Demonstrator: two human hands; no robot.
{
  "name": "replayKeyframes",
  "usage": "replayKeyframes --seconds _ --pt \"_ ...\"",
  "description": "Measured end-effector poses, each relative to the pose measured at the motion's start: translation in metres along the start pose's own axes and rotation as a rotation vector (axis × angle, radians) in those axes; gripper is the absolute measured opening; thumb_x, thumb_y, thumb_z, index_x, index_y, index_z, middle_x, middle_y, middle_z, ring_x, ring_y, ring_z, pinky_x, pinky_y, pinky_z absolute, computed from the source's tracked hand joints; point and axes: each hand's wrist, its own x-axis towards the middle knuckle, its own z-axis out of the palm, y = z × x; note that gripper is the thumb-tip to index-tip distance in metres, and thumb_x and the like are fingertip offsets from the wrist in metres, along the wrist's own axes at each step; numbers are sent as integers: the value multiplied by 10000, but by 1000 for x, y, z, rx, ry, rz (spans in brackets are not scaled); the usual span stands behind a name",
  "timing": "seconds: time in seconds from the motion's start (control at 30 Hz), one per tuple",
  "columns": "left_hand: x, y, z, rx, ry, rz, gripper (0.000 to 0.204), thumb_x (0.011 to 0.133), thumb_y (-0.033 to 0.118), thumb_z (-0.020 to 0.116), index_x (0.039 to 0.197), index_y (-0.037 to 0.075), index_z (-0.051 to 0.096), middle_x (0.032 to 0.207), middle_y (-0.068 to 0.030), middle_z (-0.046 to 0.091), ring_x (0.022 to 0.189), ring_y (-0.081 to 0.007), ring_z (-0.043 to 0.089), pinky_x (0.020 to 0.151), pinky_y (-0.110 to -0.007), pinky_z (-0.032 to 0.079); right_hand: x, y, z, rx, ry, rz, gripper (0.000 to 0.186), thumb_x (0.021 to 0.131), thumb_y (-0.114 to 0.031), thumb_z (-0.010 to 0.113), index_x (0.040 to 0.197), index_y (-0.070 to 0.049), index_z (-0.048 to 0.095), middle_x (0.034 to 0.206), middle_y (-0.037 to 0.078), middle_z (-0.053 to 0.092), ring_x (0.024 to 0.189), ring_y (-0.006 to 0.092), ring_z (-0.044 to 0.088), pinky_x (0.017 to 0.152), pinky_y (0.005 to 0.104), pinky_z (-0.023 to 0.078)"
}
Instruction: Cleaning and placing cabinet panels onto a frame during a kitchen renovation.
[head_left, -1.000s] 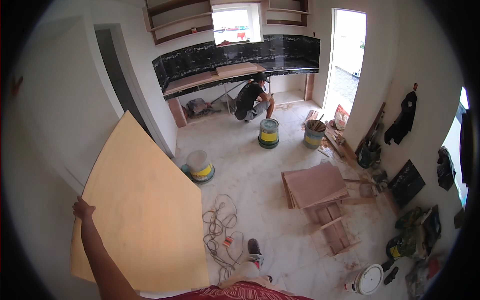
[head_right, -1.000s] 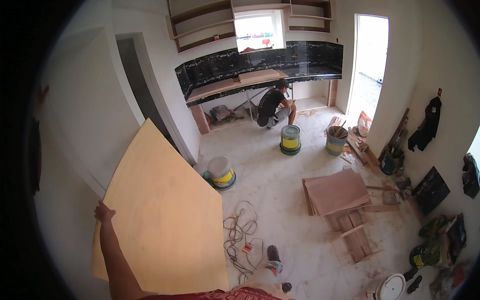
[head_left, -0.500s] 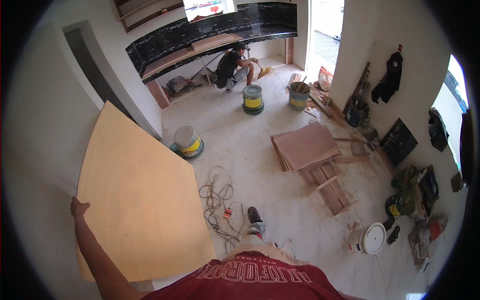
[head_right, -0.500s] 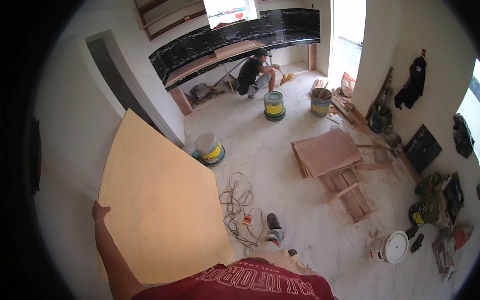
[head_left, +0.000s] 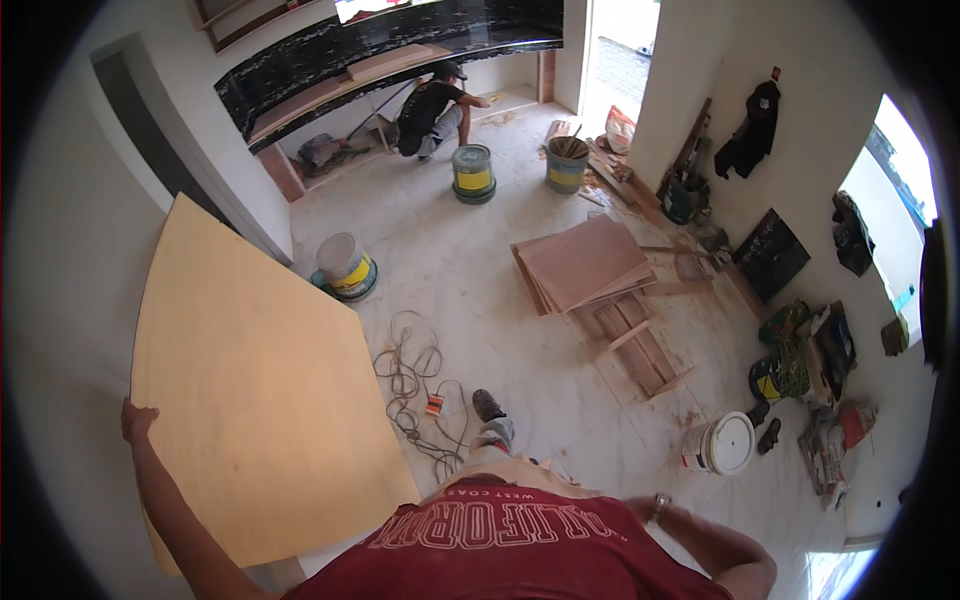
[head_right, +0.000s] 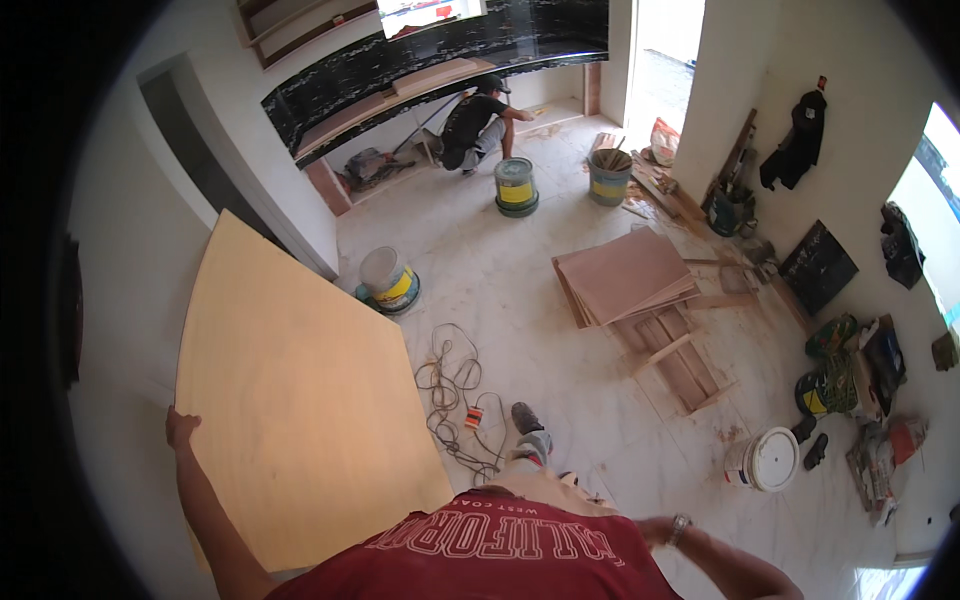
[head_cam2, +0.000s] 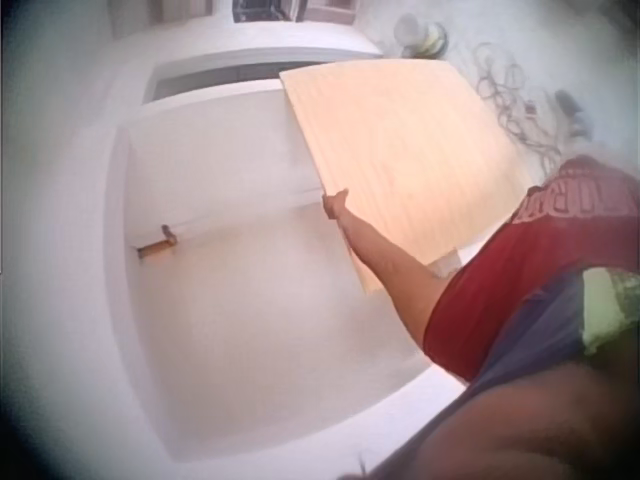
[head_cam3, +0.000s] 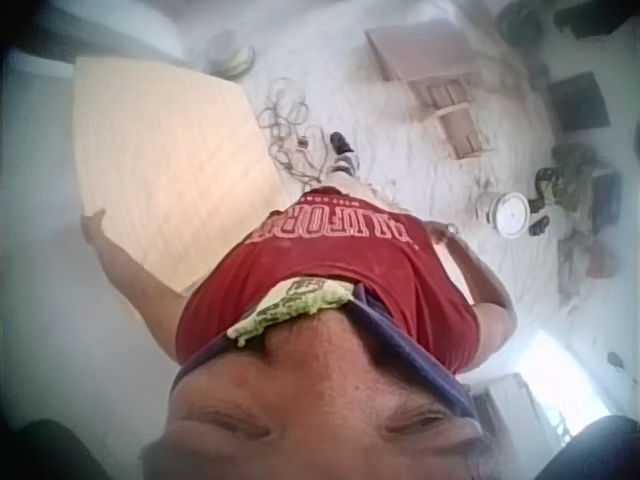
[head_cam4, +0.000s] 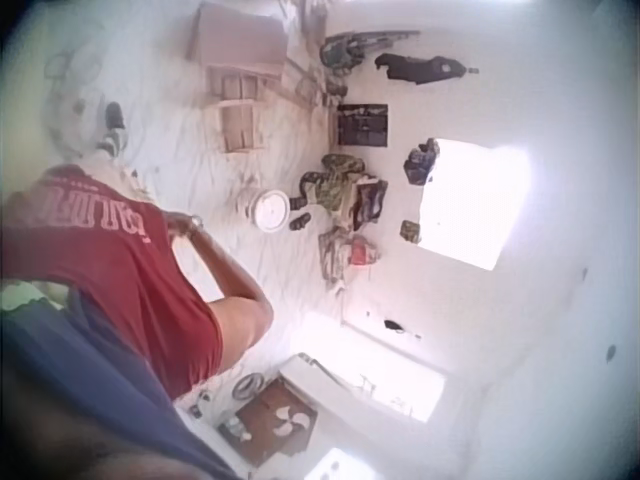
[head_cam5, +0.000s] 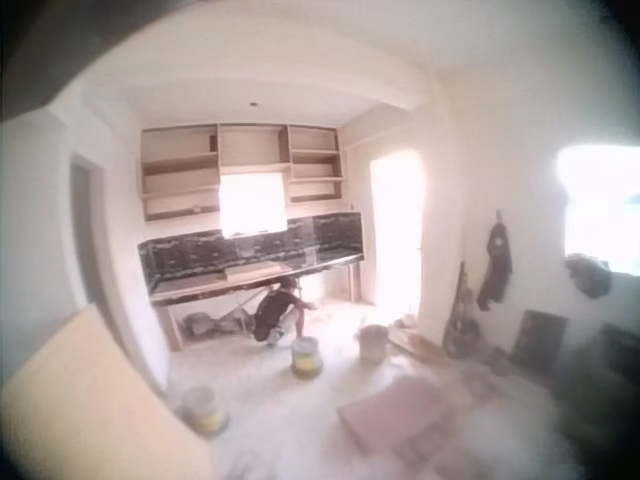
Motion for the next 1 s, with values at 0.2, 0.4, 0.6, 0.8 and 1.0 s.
replayKeyframes --seconds 0.2,0.4,0.6,0.8,1.0 --pt "-6 5 -7 19 19 12 513 709 119 780 1162 54 548 1083 -134 679 987 -282 669 846 -416 529 135 -182 -90 -601 833 118 526 863 -417 624 1185 -4 581 1097 217 646 1025 337 623 911 441 468" --pt "17 -20 15 74 48 27 547 698 160 791 1176 77 538 1124 -137 665 1036 -307 650 864 -435 524 242 -303 -7 -70 -337 -503 438 979 -342 527 1239 7 576 1040 143 677 926 170 619 827 324 478" --pt "10 -5 11 89 38 -9 579 679 171 794 1185 83 529 1130 -137 662 1034 -318 648 868 -435 521 282 -268 1 46 -830 -729 520 1038 -364 395 1048 112 602 912 68 650 832 89 510 788 306 447" --pt "11 -3 8 48 29 7 569 672 169 787 1173 76 532 1108 -144 667 1012 -323 654 855 -435 525 316 -255 12 38 -1012 -544 440 1013 -291 450 920 113 597 763 45 611 734 96 486 675 313 438" --pt "4 0 11 76 16 13 524 731 120 750 1188 25 512 1112 -176 655 1006 -321 656 856 -437 528 304 -260 -11 -57 -589 -653 301 915 -238 581 844 50 628 722 54 598 685 119 537 645 327 440"
